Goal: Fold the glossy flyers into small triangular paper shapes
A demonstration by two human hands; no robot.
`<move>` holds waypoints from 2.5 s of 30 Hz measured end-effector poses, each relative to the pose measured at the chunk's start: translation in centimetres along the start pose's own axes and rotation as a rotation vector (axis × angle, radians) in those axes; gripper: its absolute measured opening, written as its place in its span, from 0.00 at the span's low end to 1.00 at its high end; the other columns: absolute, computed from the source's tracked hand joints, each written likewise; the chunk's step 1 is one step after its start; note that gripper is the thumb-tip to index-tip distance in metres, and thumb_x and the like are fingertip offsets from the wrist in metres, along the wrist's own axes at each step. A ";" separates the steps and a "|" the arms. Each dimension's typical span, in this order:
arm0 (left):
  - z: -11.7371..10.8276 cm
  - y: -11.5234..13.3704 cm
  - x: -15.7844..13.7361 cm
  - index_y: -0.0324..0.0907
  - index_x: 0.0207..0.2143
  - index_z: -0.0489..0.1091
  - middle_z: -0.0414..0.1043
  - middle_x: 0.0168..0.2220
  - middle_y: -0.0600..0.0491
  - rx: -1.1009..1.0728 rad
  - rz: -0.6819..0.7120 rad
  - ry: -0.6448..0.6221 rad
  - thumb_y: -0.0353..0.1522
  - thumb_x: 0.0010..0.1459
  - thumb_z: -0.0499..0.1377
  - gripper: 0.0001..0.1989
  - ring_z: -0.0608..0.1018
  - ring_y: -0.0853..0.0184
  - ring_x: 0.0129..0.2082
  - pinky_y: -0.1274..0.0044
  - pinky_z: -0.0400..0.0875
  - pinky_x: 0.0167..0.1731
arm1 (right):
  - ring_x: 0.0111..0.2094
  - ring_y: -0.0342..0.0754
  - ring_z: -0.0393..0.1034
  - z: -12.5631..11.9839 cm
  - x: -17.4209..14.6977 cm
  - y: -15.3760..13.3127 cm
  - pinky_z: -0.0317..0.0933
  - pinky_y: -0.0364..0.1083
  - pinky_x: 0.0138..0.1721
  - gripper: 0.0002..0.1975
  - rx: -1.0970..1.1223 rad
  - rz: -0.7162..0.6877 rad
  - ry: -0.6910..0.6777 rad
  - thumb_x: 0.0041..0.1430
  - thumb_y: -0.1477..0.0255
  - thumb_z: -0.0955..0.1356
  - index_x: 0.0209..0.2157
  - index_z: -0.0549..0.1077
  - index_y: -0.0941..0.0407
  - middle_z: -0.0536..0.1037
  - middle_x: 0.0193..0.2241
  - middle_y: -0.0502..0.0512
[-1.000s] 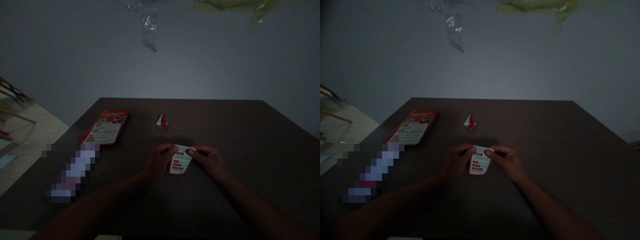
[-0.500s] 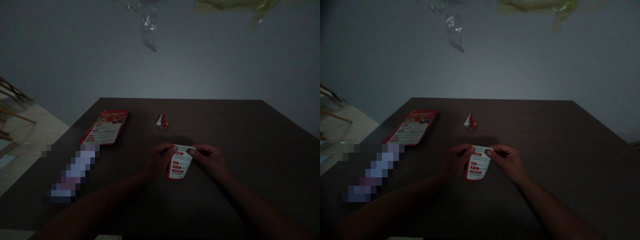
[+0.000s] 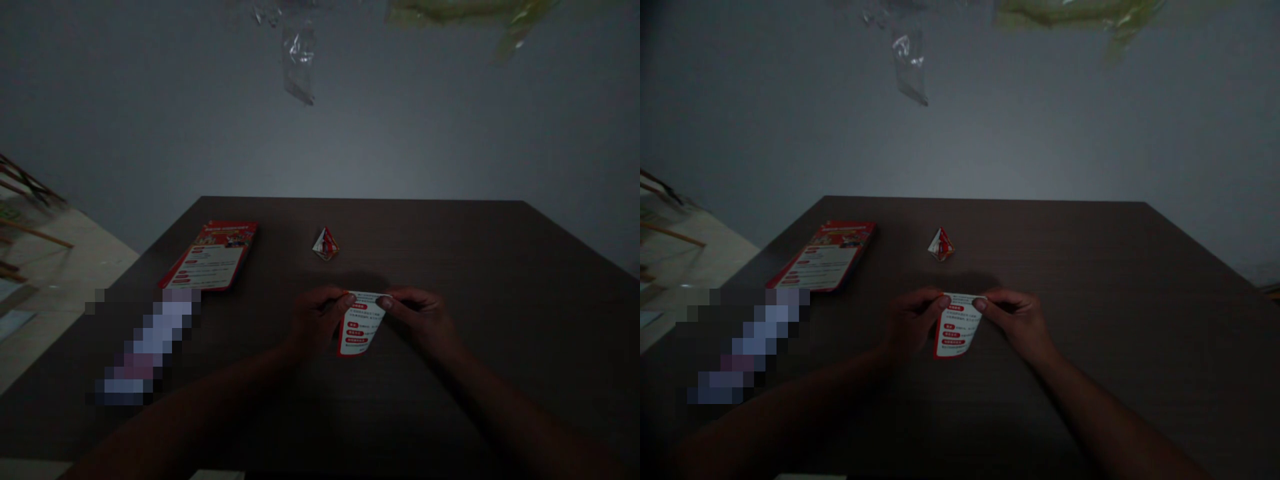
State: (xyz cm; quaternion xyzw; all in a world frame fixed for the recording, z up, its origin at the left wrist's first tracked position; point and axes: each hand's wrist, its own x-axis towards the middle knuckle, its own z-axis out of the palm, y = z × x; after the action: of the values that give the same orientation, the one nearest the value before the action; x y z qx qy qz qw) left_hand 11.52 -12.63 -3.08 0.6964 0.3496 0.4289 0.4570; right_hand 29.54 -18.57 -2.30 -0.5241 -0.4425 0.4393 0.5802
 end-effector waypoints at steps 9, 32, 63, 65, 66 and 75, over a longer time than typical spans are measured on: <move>-0.1 0.2 0.0 0.38 0.27 0.73 0.74 0.25 0.55 0.068 0.076 0.000 0.34 0.55 0.57 0.09 0.74 0.73 0.23 0.83 0.67 0.24 | 0.29 0.44 0.72 -0.3 0.2 1.1 0.65 0.44 0.31 0.02 0.128 0.008 -0.031 0.45 0.71 0.74 0.25 0.79 0.52 0.79 0.26 0.50; -0.1 0.2 -0.2 0.38 0.27 0.73 0.71 0.21 0.55 0.059 0.110 -0.014 0.35 0.57 0.56 0.11 0.72 0.74 0.21 0.83 0.66 0.22 | 0.28 0.44 0.69 -0.1 0.2 0.5 0.63 0.44 0.30 0.03 0.237 0.047 -0.072 0.42 0.72 0.75 0.21 0.78 0.54 0.76 0.26 0.51; -0.8 0.2 0.0 0.37 0.28 0.71 0.72 0.26 0.51 -0.058 0.160 -0.118 0.38 0.57 0.54 0.13 0.74 0.69 0.26 0.79 0.68 0.28 | 0.29 0.46 0.71 -0.5 0.2 0.1 0.65 0.46 0.31 0.05 0.015 0.013 -0.071 0.45 0.68 0.74 0.25 0.79 0.54 0.79 0.26 0.53; -0.8 0.1 0.1 0.38 0.28 0.71 0.73 0.27 0.51 -0.048 0.196 -0.100 0.36 0.54 0.57 0.10 0.74 0.70 0.26 0.80 0.68 0.27 | 0.28 0.46 0.71 -0.5 0.2 0.0 0.65 0.45 0.30 0.05 0.034 0.025 -0.049 0.43 0.69 0.75 0.24 0.79 0.54 0.79 0.26 0.53; -0.7 0.1 0.1 0.38 0.28 0.71 0.73 0.26 0.52 -0.035 0.207 -0.088 0.35 0.53 0.59 0.08 0.74 0.70 0.26 0.80 0.69 0.27 | 0.28 0.46 0.71 -0.4 0.2 0.0 0.65 0.45 0.31 0.04 0.045 0.036 -0.048 0.43 0.69 0.75 0.24 0.79 0.54 0.79 0.26 0.53; -0.4 0.0 0.0 0.38 0.28 0.73 0.74 0.22 0.53 0.079 0.150 -0.028 0.33 0.54 0.58 0.08 0.73 0.73 0.21 0.83 0.67 0.21 | 0.29 0.46 0.70 -0.5 -0.1 0.0 0.64 0.45 0.31 0.04 0.044 0.000 -0.103 0.48 0.69 0.73 0.26 0.79 0.55 0.78 0.27 0.53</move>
State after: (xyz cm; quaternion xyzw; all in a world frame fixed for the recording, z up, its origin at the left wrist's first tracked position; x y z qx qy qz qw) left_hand 11.13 -12.52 -2.97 0.7442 0.3068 0.4378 0.4005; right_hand 30.01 -18.83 -2.35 -0.4879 -0.4622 0.4753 0.5678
